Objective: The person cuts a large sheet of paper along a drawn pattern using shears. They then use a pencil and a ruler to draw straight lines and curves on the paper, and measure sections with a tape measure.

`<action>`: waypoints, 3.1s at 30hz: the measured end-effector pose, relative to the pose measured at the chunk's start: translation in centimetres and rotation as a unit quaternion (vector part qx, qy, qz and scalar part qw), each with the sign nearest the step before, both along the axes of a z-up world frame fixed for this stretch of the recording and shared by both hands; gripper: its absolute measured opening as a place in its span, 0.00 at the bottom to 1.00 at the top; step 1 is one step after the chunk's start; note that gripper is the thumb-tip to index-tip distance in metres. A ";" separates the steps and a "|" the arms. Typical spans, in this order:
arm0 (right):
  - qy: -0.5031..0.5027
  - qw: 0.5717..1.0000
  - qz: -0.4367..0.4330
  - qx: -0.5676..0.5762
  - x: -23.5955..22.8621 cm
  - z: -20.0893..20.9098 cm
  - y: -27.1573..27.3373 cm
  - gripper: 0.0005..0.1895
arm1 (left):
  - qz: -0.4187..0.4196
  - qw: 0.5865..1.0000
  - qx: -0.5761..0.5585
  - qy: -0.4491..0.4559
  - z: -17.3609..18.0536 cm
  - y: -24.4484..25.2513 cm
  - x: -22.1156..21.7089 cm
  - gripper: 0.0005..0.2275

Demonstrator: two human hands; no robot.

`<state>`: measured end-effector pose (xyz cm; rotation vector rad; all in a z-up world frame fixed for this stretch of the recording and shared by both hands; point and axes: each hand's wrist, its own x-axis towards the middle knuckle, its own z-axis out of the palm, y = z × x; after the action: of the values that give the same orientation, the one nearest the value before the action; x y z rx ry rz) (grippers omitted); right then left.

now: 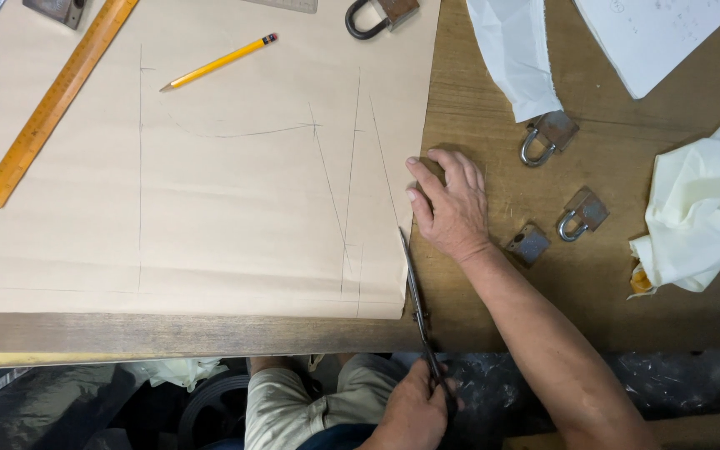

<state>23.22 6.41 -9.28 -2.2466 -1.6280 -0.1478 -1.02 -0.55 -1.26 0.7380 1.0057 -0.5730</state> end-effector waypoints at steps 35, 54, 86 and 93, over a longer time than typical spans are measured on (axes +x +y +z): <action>0.017 1.000 -0.018 -0.017 -0.1 0.4 0.2 0.24 | -0.079 0.991 0.107 -0.003 -0.3 3.4 2.3 0.11; 0.037 0.999 -0.019 -0.022 0.0 0.4 0.2 0.28 | -0.068 0.989 0.134 0.003 -1.4 3.5 3.2 0.12; 0.042 0.999 -0.018 -0.029 0.2 0.6 0.3 0.30 | -0.023 0.996 0.079 0.021 0.1 7.5 5.8 0.08; 0.044 0.998 -0.023 -0.034 0.1 0.8 0.4 0.31 | -0.016 0.996 0.089 0.013 -0.5 7.8 6.1 0.12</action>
<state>23.33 6.84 -8.46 -2.3080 -1.5580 -0.0068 5.11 7.23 -1.76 0.9080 1.0812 -0.5259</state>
